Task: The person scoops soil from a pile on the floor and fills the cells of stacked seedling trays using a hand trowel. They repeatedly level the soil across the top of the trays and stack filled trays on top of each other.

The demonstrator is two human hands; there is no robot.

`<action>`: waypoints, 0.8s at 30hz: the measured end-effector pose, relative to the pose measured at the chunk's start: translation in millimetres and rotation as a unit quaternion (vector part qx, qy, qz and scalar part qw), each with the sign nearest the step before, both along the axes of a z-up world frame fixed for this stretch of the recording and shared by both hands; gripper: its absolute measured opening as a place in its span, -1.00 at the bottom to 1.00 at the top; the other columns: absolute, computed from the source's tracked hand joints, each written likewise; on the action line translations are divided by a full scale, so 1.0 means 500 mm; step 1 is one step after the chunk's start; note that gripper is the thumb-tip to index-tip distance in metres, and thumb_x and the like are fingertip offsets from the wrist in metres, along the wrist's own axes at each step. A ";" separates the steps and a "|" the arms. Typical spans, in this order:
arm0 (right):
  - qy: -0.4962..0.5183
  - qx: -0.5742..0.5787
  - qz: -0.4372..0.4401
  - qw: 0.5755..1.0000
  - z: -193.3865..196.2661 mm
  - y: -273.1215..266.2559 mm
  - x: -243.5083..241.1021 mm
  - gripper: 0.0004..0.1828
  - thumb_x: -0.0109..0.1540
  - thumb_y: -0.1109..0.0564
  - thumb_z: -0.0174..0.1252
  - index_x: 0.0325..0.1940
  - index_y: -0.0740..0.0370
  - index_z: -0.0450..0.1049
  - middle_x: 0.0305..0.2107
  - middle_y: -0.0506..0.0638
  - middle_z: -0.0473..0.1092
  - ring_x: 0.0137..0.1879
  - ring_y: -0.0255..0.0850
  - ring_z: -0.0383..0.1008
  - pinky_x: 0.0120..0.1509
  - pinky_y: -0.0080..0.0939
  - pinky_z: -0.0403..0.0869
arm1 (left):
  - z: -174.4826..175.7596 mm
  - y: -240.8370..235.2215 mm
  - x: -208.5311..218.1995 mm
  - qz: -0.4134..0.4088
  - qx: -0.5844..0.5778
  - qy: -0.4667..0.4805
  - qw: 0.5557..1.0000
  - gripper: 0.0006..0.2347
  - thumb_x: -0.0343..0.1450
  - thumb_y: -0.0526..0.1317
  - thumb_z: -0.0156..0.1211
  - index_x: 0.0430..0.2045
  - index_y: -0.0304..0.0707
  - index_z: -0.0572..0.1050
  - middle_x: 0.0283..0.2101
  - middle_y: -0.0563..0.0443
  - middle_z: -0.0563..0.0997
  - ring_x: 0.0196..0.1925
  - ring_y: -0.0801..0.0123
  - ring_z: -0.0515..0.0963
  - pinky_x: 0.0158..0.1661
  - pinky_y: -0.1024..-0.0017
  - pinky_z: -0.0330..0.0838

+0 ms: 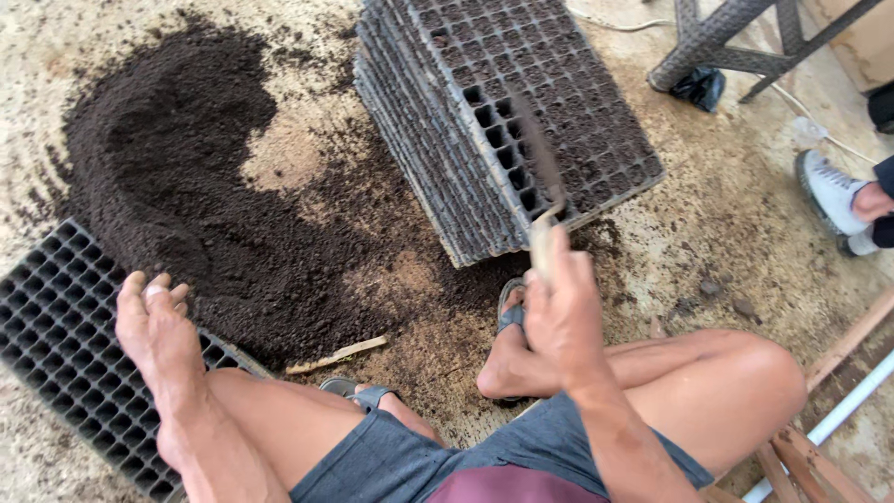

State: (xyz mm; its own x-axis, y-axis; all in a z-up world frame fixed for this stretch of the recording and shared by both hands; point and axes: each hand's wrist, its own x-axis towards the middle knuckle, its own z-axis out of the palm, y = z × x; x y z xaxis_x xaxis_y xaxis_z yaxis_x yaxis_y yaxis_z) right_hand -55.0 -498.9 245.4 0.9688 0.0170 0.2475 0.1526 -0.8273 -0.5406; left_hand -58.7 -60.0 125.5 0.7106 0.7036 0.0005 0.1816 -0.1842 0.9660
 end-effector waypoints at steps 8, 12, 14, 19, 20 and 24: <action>0.099 -0.043 -0.129 0.986 0.033 0.027 0.042 -0.33 0.29 0.18 -0.06 0.49 0.29 -0.03 -0.10 0.33 0.20 -0.13 0.28 0.39 -0.02 0.24 0.37 | 0.039 -0.014 -0.020 0.013 -0.001 0.029 0.999 -0.61 0.52 -0.27 -0.24 0.25 -0.48 0.20 0.10 -0.23 0.50 -0.05 0.31 0.59 0.03 0.38 0.43; 0.151 -0.032 -0.065 0.986 -0.010 0.075 -0.002 -0.27 0.31 0.03 -0.11 0.54 0.08 -0.13 -0.11 0.23 0.19 -0.23 0.32 0.44 -0.07 0.34 0.40 | -0.019 0.022 -0.022 0.009 0.003 -0.005 1.000 -0.62 0.51 -0.28 -0.18 0.23 -0.52 0.22 0.07 -0.27 0.51 -0.08 0.28 0.60 -0.02 0.44 0.47; 0.106 0.008 -0.037 0.994 -0.025 0.084 -0.004 -0.28 0.29 0.10 -0.05 0.51 0.23 -0.06 -0.12 0.23 0.22 -0.12 0.23 0.40 0.03 0.19 0.35 | -0.039 0.031 -0.024 0.012 0.002 -0.003 1.000 -0.63 0.52 -0.27 -0.18 0.22 -0.50 0.23 0.05 -0.23 0.52 -0.08 0.27 0.61 -0.03 0.42 0.47; 0.012 0.087 -0.020 0.996 -0.008 0.104 0.042 -0.38 0.29 0.17 -0.05 0.42 0.44 0.09 0.00 0.36 0.26 0.07 0.22 0.34 0.18 0.04 0.29 | -0.027 0.031 -0.032 0.029 0.012 -0.015 0.999 -0.65 0.51 -0.26 -0.14 0.19 -0.40 0.29 0.01 -0.16 0.54 -0.15 0.36 0.60 -0.15 0.56 0.42; 0.021 0.096 -0.052 0.994 0.000 0.101 0.054 -0.37 0.29 0.13 -0.08 0.44 0.33 0.09 0.06 0.37 0.27 0.10 0.20 0.33 0.22 0.02 0.25 | 0.023 0.010 -0.037 0.018 0.018 0.033 0.999 -0.63 0.52 -0.28 -0.21 0.23 -0.45 0.24 0.08 -0.21 0.50 -0.07 0.31 0.59 -0.09 0.49 0.41; 0.082 0.337 -0.117 0.931 0.071 0.112 0.080 -0.47 0.31 0.04 -0.06 0.38 0.13 0.20 -0.54 -0.03 0.16 -0.59 -0.36 0.14 -0.70 -0.39 0.25 | 0.075 -0.003 -0.051 -0.015 0.037 0.100 0.994 -0.60 0.53 -0.31 -0.33 0.27 -0.58 0.16 0.15 -0.35 0.47 0.04 0.17 0.56 -0.03 0.37 0.41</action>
